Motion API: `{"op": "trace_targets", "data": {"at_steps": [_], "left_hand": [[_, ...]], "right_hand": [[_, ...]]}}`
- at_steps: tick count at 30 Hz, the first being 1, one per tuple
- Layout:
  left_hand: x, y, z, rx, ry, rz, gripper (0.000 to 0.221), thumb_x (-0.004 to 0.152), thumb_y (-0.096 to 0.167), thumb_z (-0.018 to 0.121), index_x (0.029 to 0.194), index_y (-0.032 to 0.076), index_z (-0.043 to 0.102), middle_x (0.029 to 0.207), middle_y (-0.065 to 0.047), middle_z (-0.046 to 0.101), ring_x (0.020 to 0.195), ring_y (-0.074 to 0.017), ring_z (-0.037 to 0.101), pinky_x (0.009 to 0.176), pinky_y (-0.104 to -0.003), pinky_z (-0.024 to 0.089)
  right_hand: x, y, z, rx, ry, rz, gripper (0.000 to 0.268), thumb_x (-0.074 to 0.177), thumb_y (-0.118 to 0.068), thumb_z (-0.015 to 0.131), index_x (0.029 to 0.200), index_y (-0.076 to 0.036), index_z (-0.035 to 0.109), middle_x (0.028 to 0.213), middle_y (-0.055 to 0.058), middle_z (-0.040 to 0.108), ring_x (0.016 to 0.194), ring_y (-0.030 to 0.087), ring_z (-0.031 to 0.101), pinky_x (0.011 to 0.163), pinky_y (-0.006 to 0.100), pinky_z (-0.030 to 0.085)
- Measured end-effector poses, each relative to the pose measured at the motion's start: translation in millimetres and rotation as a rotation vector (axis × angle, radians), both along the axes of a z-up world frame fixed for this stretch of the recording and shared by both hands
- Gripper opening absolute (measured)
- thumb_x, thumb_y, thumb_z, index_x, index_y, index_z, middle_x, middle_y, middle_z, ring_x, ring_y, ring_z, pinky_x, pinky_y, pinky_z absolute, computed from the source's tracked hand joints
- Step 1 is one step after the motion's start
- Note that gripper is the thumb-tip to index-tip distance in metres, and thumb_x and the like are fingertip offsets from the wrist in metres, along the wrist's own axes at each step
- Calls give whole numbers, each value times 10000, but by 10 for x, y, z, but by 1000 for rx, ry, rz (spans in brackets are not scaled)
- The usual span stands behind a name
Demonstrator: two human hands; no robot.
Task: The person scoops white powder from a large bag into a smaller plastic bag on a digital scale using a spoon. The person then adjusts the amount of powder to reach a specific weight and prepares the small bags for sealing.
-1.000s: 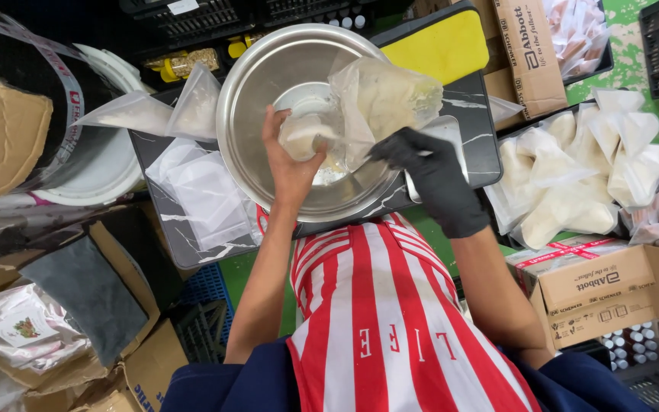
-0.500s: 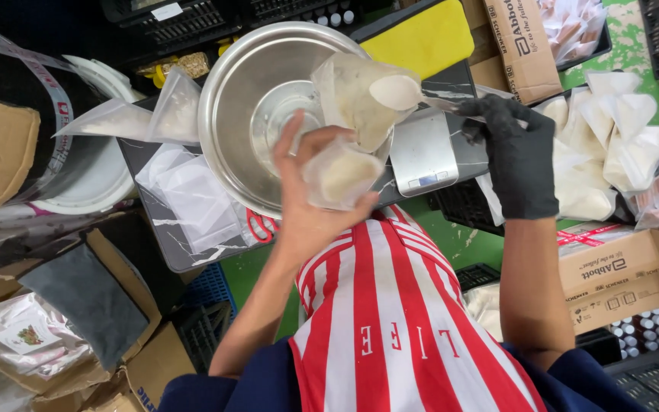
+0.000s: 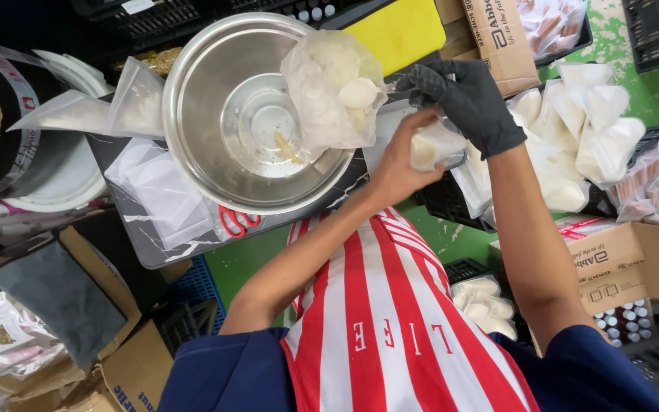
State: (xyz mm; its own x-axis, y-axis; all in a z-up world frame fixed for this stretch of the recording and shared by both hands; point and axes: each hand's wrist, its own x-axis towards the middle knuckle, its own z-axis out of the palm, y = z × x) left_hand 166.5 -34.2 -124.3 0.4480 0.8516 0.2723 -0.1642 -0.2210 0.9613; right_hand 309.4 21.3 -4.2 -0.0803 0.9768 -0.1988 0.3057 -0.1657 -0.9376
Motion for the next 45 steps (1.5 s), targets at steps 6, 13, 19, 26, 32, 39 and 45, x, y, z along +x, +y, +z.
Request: {"op": "trace_targets", "data": {"at_steps": [6,13,19,26,32,39,45], "left_hand": [[115,213,-305,209,51,116,584,982,234,791,1457,162,459,1462,-74,549,1407,-288,545,1226,-454,459],[-96,115,-375,43,237,66,1199,743,462,990,1632,148,250,1728,-149,252,1633,-339,290,1338,-500,295],[-683,-226,190,-2,215,-155,1254,832,435,946,1713,298,65,1818,-89,-129,1717,-369,-30,1370,-622,134],[-1255,-569,429,-178,256,220,468,1000,223,747,1433,139,591,1460,-50,641,1301,-205,646,1112,-376,526],[-1529,-679,352,-233,310,442,333,1037,280,672,1322,108,670,1239,-77,728,1139,-201,708,1031,-343,567],[-1360,-603,339,-109,360,395,211,1023,211,704,1186,78,718,1082,-60,731,948,-166,715,909,-325,567],[-854,-430,142,142,537,303,259,992,344,720,890,105,717,875,-2,687,749,-140,671,642,-302,504]], "right_hand": [[85,155,-199,88,-14,43,374,1054,-408,681,1139,-61,790,1089,84,793,1007,149,744,897,323,616],[21,189,-140,123,-47,103,365,1080,-400,657,1114,-67,802,1066,75,795,928,133,707,828,298,579],[-47,236,-299,85,7,149,334,1080,-376,658,1130,-78,799,1048,83,795,907,119,704,828,272,564],[-138,281,-331,96,-17,171,321,1094,-377,656,1117,-89,797,1091,52,792,863,110,695,816,259,587],[-158,288,-351,152,-58,193,269,1126,-316,662,1109,-85,800,1086,63,791,855,128,698,804,271,595],[-148,252,-339,170,-62,201,283,1131,-330,656,1104,-93,807,1032,66,791,846,139,697,783,293,585],[-48,201,-346,189,-54,226,297,1141,-322,635,1154,-77,802,1006,75,776,805,138,646,766,291,562]]}}
